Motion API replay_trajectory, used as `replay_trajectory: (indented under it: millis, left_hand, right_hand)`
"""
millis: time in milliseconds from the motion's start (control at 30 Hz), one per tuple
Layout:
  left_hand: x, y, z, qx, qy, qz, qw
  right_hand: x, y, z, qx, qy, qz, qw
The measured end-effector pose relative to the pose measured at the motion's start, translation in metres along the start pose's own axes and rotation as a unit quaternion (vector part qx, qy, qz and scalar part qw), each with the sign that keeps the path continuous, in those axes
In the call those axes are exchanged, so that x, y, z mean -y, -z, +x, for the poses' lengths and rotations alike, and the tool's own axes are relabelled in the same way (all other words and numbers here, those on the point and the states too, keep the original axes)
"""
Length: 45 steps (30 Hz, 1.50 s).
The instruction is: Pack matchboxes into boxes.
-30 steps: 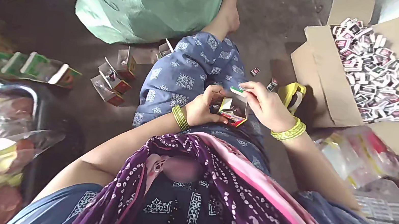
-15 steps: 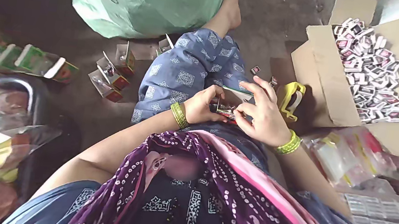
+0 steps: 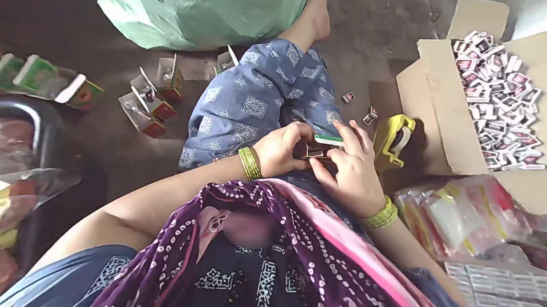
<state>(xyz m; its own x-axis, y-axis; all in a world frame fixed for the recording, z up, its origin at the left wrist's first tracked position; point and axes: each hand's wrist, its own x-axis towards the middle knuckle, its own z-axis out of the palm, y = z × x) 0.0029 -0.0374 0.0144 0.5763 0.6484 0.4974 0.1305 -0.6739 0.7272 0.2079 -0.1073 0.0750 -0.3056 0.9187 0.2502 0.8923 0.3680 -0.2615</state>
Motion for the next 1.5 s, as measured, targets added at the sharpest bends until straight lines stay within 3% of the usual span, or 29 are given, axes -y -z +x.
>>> replay_trajectory:
  millis: [200,333,733,900,1033,1167,1267,1367,1500]
  left_hand:
    - [0.003,-0.002,-0.002,-0.018,-0.004,0.018,1.0]
    - [0.002,-0.002,-0.004,-0.012,-0.001,0.025,1.0]
    - [0.004,-0.002,0.002,0.001,-0.09,0.036,0.995]
    - [0.005,-0.001,0.0,0.02,-0.076,0.017,0.997]
    - [0.006,-0.003,-0.002,0.021,-0.038,-0.012,0.999]
    - [0.014,-0.006,-0.005,-0.041,-0.05,-0.077,0.995]
    - [0.015,-0.006,-0.005,-0.035,-0.06,-0.065,0.996]
    - [0.013,-0.004,-0.001,-0.013,-0.086,-0.033,0.996]
    - [0.015,-0.004,0.001,0.004,-0.114,-0.015,0.993]
  right_hand:
    - [-0.006,-0.005,-0.006,-0.078,-0.048,0.144,0.985]
    - [-0.01,-0.002,-0.001,-0.066,-0.038,0.216,0.973]
    - [-0.008,0.009,0.011,-0.072,0.066,0.059,0.993]
    - [-0.009,0.004,0.011,-0.016,0.171,0.017,0.985]
    - [-0.018,0.002,0.013,0.002,0.178,0.032,0.984]
    - [-0.03,0.002,0.008,-0.1,0.106,0.194,0.97]
    - [-0.043,-0.005,0.003,-0.139,-0.016,0.359,0.923]
    - [-0.052,-0.013,-0.001,-0.081,-0.151,0.501,0.848]
    - [-0.049,-0.022,0.002,-0.005,-0.219,0.542,0.811]
